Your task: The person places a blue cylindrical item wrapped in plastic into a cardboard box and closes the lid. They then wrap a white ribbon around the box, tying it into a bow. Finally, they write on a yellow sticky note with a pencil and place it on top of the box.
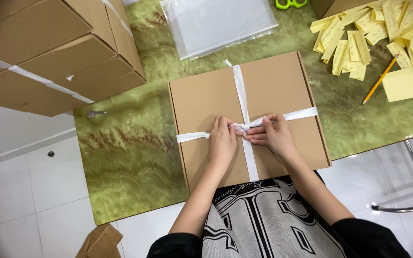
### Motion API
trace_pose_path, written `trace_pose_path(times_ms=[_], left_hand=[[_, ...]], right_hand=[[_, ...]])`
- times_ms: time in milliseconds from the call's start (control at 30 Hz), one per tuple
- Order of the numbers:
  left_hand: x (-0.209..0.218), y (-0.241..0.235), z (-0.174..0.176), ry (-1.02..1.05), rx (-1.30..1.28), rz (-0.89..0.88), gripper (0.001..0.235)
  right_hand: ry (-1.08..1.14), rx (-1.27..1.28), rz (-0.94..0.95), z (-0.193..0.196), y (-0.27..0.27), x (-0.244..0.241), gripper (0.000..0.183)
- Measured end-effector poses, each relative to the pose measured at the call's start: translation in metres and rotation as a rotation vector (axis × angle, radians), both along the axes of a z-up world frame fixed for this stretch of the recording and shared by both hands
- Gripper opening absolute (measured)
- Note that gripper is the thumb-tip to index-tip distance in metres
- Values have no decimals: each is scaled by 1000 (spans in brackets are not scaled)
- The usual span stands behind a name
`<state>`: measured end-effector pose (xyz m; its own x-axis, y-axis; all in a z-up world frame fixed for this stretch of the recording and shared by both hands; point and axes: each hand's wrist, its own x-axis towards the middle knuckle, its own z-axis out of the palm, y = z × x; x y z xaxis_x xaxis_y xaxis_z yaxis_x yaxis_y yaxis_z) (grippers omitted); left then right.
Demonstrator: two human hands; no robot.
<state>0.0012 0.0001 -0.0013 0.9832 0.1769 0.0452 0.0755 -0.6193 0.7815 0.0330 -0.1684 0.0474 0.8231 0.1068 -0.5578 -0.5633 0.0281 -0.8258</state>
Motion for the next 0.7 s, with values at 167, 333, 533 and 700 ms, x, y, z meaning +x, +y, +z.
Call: trace_pose_path(times_ms=[167, 333, 533, 700], left_hand=[[1, -1, -4, 55, -58, 9, 6], [4, -4, -4, 95, -46, 37, 8], [11, 5, 9, 66, -197, 81, 8], [6, 5, 38, -20, -301, 100, 22]], right_hand=[[23, 43, -82, -9, 1, -1, 16], [6, 32, -115, -9, 3, -2, 15], [3, 18, -110, -7, -10, 4, 22], [-298, -165, -68, 10, -25, 8, 23]])
